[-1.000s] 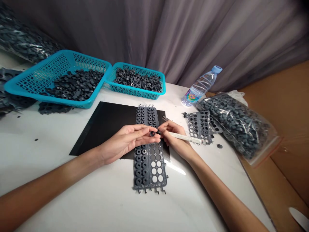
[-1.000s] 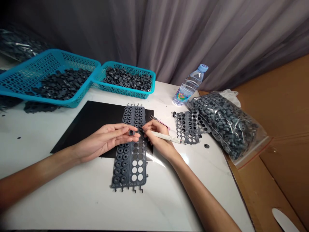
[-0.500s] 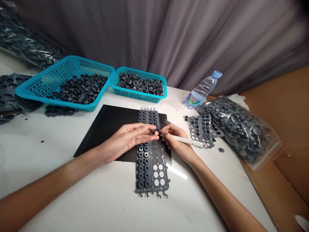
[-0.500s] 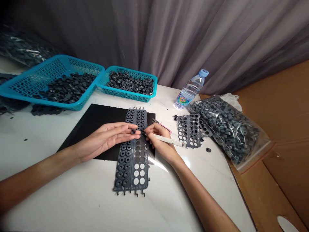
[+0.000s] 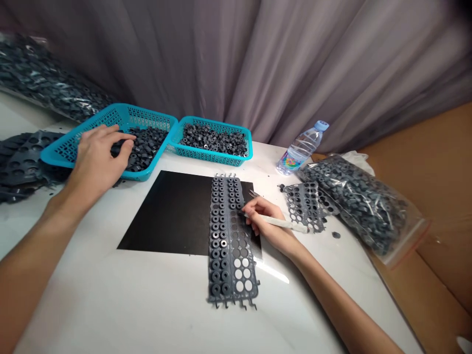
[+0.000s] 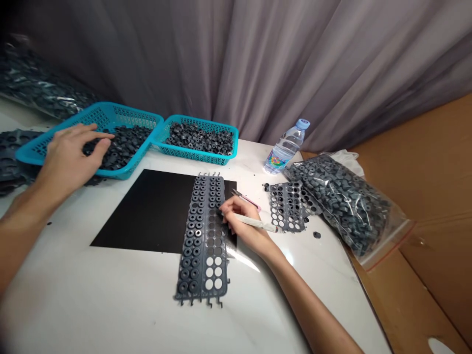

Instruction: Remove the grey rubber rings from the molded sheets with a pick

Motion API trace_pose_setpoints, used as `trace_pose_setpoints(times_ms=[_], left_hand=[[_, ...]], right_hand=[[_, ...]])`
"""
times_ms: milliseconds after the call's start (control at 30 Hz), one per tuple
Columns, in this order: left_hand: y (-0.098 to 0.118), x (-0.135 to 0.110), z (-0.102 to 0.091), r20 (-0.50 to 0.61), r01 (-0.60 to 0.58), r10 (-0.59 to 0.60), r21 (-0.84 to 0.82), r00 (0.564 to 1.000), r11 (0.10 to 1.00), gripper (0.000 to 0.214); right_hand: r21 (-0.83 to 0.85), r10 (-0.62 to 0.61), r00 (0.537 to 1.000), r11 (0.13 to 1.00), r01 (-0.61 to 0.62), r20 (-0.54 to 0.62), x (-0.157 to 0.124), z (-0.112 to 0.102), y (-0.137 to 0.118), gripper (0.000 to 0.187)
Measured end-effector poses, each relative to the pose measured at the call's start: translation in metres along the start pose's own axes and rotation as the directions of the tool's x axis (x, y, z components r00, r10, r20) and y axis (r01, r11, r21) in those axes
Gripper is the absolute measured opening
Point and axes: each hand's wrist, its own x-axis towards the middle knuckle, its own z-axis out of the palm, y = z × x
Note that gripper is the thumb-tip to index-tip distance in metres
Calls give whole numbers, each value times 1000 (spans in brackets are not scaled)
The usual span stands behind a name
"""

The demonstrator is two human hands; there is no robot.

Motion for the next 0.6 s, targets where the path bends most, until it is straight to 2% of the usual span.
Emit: trace_pose_setpoints(times_ms=[33, 100, 167, 200, 233, 300, 333, 433, 600], left_hand=[[5, -1, 1, -23, -34, 34, 13, 999, 999, 32], [28, -9, 4, -18, -96, 96, -25, 995, 995, 31], [63, -24, 9, 66, -171, 183, -154, 981, 973, 30], [81, -35, 12, 110, -222, 256, -251, 960, 942, 29], [99, -47, 16, 173, -262, 330, -329, 928, 907, 29], [129, -73, 23, 325, -327, 464, -396, 824, 858, 31], [140, -85, 25, 375, -340, 499, -415, 781, 844, 39], [155, -111, 30, 464, -330, 519, -429, 718, 841, 74], [151, -117, 25, 550, -368, 540, -399, 637, 840, 72]], right_hand=[[-10, -3, 998, 1000, 3, 64, -1, -4, -1, 26], [-22, 9, 986, 1000, -6, 165, -3, -11, -4, 26], [-11, 30, 984, 1000, -29, 177, -4, -17, -7, 27], [-1, 36, 986, 999, -37, 160, -4, -19, -8, 27], [9, 37, 990, 999, -38, 137, -3, -20, -8, 27], [19, 26, 994, 999, -28, 103, -2, -22, -8, 28], [21, 22, 995, 999, -24, 99, -2, -22, -8, 28], [24, 21, 993, 999, -24, 112, 0, -24, -5, 29], [42, 31, 999, 999, -33, 42, 3, -25, 3, 24]])
